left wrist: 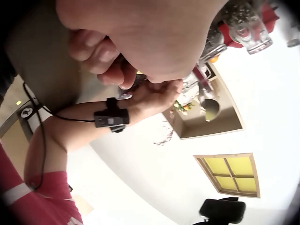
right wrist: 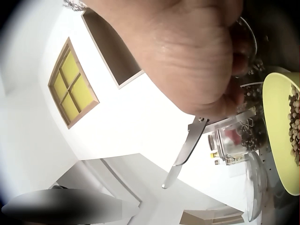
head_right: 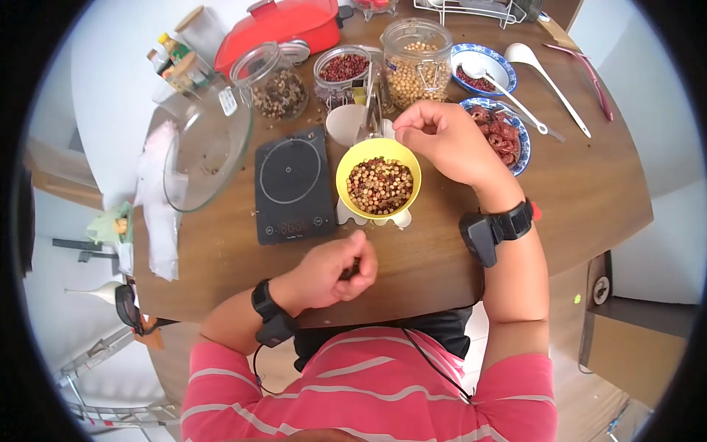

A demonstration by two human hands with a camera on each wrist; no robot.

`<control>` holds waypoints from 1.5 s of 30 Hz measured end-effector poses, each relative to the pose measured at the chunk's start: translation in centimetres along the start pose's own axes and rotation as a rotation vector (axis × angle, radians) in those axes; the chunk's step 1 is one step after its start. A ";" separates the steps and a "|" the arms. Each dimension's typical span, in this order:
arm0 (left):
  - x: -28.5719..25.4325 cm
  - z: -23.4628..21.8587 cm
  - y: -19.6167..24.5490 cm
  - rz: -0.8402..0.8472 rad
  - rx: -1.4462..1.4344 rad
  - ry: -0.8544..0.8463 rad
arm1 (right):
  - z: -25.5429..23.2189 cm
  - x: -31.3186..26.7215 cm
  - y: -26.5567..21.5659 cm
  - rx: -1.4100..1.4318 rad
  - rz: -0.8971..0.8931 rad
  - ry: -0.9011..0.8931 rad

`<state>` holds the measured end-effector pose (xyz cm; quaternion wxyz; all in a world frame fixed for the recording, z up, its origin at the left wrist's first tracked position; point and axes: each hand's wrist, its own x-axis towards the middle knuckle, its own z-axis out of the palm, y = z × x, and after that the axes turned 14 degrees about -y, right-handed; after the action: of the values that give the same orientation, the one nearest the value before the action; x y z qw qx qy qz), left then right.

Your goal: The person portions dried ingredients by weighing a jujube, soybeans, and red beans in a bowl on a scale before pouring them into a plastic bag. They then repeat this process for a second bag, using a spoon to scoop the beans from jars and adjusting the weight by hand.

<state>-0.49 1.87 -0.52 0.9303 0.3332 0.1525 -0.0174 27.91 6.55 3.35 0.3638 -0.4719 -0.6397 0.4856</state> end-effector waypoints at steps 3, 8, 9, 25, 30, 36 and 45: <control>-2.6 0.4 3.7 0.253 0.309 0.178 | 0.4 0.3 0.2 0.019 -0.053 0.085; -5.8 0.3 17.6 0.714 0.679 0.547 | 0.6 0.7 1.1 -0.002 -0.047 0.083; -5.6 -0.6 20.5 0.742 0.802 0.684 | 0.6 0.8 1.2 -0.001 -0.055 0.084; -2.3 -9.8 27.9 0.282 1.534 1.044 | 1.1 0.9 1.9 -0.043 -0.011 0.098; -2.4 -10.7 27.3 0.368 1.636 1.034 | 1.3 0.7 1.1 -0.161 0.005 0.165; -3.5 -7.6 23.8 0.623 1.955 1.137 | 1.7 0.1 -0.2 -0.507 -0.018 0.201; -1.9 -5.2 9.2 0.864 2.020 1.029 | 2.5 -0.9 -1.2 -0.714 0.146 0.013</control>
<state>-2.50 12.15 1.83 0.0112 0.8999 0.2985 0.3176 25.57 4.90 3.88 0.1445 -0.6168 -0.7311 0.2533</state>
